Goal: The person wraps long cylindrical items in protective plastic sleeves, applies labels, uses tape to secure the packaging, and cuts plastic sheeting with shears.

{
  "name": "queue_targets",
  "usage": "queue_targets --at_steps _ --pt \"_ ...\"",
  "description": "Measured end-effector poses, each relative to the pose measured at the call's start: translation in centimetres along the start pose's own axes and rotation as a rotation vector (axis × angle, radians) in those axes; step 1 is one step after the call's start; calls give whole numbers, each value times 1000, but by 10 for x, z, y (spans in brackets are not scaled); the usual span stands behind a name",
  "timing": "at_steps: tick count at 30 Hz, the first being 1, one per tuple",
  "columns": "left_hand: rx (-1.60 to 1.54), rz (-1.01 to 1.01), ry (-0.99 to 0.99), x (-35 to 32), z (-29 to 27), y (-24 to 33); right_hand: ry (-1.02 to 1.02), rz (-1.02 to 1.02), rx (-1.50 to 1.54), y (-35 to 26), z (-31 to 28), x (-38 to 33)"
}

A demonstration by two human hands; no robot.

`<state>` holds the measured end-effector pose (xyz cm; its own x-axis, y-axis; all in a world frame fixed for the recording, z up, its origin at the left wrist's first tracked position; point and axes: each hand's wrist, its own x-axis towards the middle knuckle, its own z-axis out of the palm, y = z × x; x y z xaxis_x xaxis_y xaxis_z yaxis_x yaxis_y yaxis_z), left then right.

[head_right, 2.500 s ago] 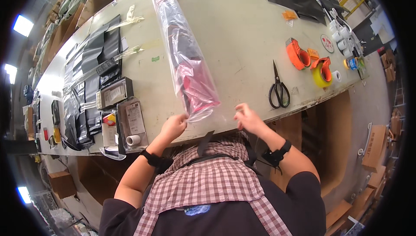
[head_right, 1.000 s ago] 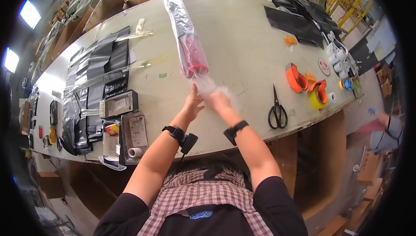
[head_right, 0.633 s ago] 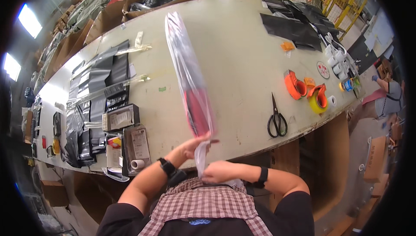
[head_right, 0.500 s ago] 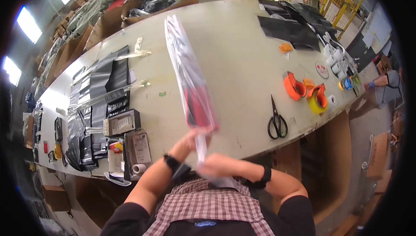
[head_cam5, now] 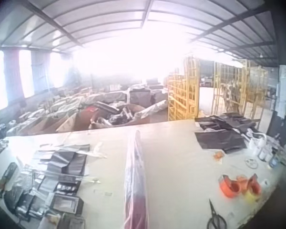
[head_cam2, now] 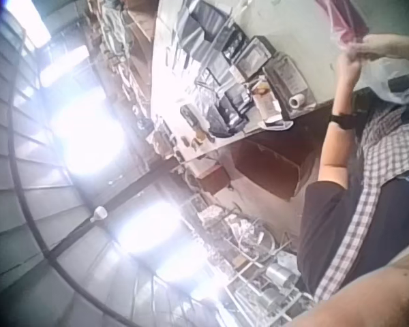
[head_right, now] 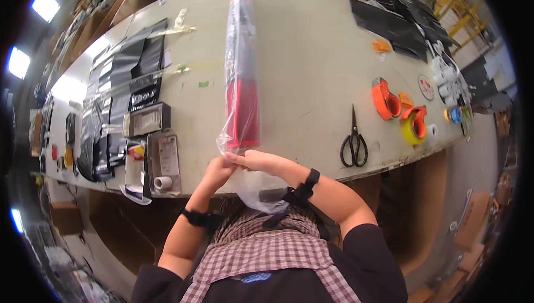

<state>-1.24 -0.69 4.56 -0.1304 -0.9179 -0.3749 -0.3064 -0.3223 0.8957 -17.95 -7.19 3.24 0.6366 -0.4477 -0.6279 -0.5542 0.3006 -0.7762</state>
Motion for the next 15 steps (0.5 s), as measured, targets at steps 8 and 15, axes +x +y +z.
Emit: queue_targets --at_steps 8,15 --pt "330 -224 251 -139 55 -41 -260 -109 379 -4 67 5" --pt "84 -165 -464 -182 30 -113 112 -135 901 37 118 17"
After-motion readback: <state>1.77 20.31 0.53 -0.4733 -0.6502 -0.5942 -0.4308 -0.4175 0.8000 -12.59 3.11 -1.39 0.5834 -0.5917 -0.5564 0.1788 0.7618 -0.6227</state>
